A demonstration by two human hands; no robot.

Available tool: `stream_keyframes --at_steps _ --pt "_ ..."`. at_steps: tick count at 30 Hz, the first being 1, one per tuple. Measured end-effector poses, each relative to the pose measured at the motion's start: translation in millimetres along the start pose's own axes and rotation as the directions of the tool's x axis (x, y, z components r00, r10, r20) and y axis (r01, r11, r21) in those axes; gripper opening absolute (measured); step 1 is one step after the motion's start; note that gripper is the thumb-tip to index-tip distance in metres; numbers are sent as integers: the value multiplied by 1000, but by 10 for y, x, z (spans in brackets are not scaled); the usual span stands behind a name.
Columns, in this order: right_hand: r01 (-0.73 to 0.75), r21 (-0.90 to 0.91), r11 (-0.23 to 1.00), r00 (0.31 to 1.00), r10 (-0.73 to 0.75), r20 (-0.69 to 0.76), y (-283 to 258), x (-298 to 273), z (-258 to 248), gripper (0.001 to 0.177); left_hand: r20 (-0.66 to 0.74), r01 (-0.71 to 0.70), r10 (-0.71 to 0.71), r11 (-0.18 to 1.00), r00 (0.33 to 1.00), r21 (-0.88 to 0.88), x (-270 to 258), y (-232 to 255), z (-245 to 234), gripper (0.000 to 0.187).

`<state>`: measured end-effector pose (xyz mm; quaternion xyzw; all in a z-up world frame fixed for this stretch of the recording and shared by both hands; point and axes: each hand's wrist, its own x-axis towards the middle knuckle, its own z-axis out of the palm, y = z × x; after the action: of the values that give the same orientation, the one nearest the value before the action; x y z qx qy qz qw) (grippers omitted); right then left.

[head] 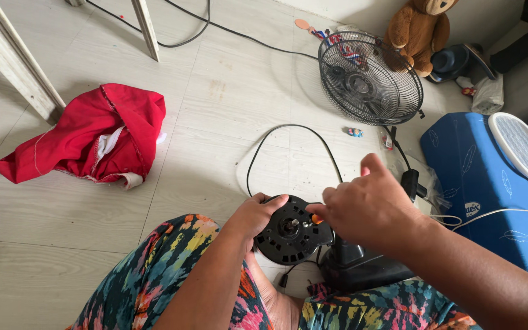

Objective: The person disassembles a small black appliance, likely a hair clipper, using a screwdriver. They remove the top cover, unscrew internal components, and manipulate the motor housing while sitting on the floor.

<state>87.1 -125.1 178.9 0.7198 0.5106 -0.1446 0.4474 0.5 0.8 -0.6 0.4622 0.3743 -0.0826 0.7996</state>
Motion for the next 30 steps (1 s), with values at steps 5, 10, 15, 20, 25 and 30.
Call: stream_keyframes --at_steps 5,10,15,20,25,30 --pt "93 117 989 888 -30 -459 -18 -64 99 55 11 -41 41 998 999 -50 16 -20 8 58" --pt "257 58 965 819 -185 -544 -42 -90 63 30 0 -34 34 999 999 -16 2 -21 -1 56" --pt "15 24 1000 998 -16 59 -83 -68 -114 51 1 -5 5 1000 1000 -6 -11 0 1 55" --pt "188 73 979 759 -98 -644 -37 -109 38 60 8 -27 27 1000 1000 -15 4 -12 -6 56" --pt "152 189 970 970 -110 -217 -14 -25 94 36 2 -24 24 999 1000 -21 34 -25 6 56" --pt "0 53 999 988 8 -157 -11 -3 90 54 -8 -20 20 1000 1000 10 22 -24 2 57"
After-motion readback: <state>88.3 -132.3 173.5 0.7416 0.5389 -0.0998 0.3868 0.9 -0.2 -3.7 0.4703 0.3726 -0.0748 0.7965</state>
